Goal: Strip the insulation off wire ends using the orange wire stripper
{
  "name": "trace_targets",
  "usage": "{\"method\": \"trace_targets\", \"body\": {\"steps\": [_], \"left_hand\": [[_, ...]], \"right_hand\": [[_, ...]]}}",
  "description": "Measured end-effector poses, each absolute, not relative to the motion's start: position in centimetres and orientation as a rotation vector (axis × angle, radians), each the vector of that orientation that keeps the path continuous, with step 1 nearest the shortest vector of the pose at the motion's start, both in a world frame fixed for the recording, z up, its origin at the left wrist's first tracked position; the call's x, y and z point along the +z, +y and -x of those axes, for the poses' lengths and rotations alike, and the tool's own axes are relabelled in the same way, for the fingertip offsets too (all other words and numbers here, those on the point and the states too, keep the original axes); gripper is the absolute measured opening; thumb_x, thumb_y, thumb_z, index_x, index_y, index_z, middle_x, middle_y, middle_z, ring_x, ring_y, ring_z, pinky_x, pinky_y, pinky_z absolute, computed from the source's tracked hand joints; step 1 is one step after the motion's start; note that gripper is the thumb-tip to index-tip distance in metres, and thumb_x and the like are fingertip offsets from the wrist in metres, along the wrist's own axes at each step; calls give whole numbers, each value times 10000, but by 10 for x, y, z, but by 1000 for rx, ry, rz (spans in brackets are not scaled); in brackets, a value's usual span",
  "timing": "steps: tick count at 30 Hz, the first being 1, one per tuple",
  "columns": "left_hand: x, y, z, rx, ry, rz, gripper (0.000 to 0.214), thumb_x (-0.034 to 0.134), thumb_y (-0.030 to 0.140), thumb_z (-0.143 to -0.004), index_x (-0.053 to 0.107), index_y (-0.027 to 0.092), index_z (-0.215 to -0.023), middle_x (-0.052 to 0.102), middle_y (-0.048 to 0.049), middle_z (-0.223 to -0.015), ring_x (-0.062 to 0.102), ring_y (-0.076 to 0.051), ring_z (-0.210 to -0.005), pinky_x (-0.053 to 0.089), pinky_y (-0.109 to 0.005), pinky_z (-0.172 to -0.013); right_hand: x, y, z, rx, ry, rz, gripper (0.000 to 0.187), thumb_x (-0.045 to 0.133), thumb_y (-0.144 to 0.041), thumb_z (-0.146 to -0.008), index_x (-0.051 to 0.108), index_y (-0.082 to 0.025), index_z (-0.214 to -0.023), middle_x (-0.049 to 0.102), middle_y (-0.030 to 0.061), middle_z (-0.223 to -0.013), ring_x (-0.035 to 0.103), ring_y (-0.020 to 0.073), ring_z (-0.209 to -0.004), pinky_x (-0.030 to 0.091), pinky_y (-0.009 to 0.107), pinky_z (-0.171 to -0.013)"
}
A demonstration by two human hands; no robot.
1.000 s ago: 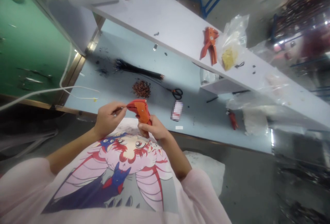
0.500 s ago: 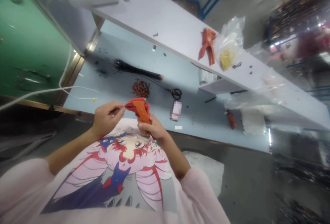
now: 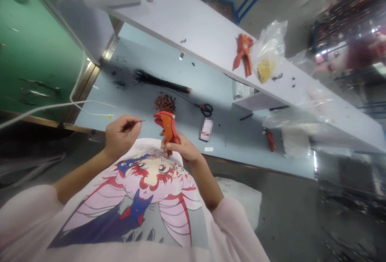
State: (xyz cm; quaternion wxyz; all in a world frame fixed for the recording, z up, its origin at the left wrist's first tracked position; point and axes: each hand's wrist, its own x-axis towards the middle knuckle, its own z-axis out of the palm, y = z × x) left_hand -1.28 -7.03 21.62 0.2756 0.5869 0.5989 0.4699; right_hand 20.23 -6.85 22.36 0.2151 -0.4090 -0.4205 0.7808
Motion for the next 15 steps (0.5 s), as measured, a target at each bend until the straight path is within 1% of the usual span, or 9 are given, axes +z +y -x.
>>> {"method": "trace_targets", "body": {"steps": [2, 4, 6, 7, 9, 11, 15], "left_hand": [[216, -70, 13, 1255, 1599, -1569, 77, 570, 200, -789, 630, 167, -754, 581, 24, -627, 498, -70, -546, 409, -180, -543], [215, -70, 14, 1235, 1582, -1576, 79, 568, 198, -792, 621, 168, -742, 570, 29, -621, 489, -68, -544, 408, -179, -546], [214, -70, 16, 1222, 1568, -1581, 82, 567, 198, -796, 620, 168, -742, 577, 27, -632, 495, -70, -555, 412, -181, -557], [214, -70, 17, 1218, 1558, -1583, 83, 566, 198, -797, 622, 168, -744, 583, 25, -638, 500, -71, -562, 414, -182, -562], [215, -70, 18, 1207, 1543, -1585, 81, 565, 193, -797, 624, 169, -747, 592, 24, -646, 505, -73, -570, 416, -184, -568], [215, -71, 20, 1196, 1541, -1588, 77, 567, 188, -796, 626, 169, -749, 598, 24, -650, 505, -72, -570, 416, -185, -570], [215, -73, 22, 1175, 1550, -1583, 75, 572, 195, -796, 627, 169, -753, 606, 21, -653, 502, -75, -564, 414, -189, -563]], "right_hand": [[209, -63, -203, 2035, -1299, 1274, 423, 662, -350, -739, 513, -167, -1089, 581, 34, -836, 548, 149, -688, 440, 270, -594], [183, -54, -205, 1809, -1488, 1463, 331, 644, -328, -737, 527, -175, -1006, 581, 27, -858, 540, 149, -728, 441, 275, -649], [150, -45, -206, 1579, -1719, 1741, 250, 635, -310, -713, 537, -182, -904, 577, 11, -831, 524, 159, -763, 426, 287, -715], [133, -42, -205, 1538, -1730, 1828, 230, 634, -273, -690, 537, -177, -875, 567, 10, -795, 510, 167, -750, 415, 297, -718], [99, -39, -200, 1529, -1729, 1907, 226, 620, -215, -657, 528, -168, -858, 554, 6, -742, 493, 169, -711, 402, 301, -695], [72, -41, -192, 1589, -1745, 1903, 216, 610, -187, -638, 532, -164, -838, 556, -4, -710, 492, 157, -670, 396, 286, -668], [39, -45, -174, 1723, -1789, 1772, 184, 599, -177, -624, 542, -160, -798, 555, -31, -672, 494, 133, -638, 391, 248, -629]]}}
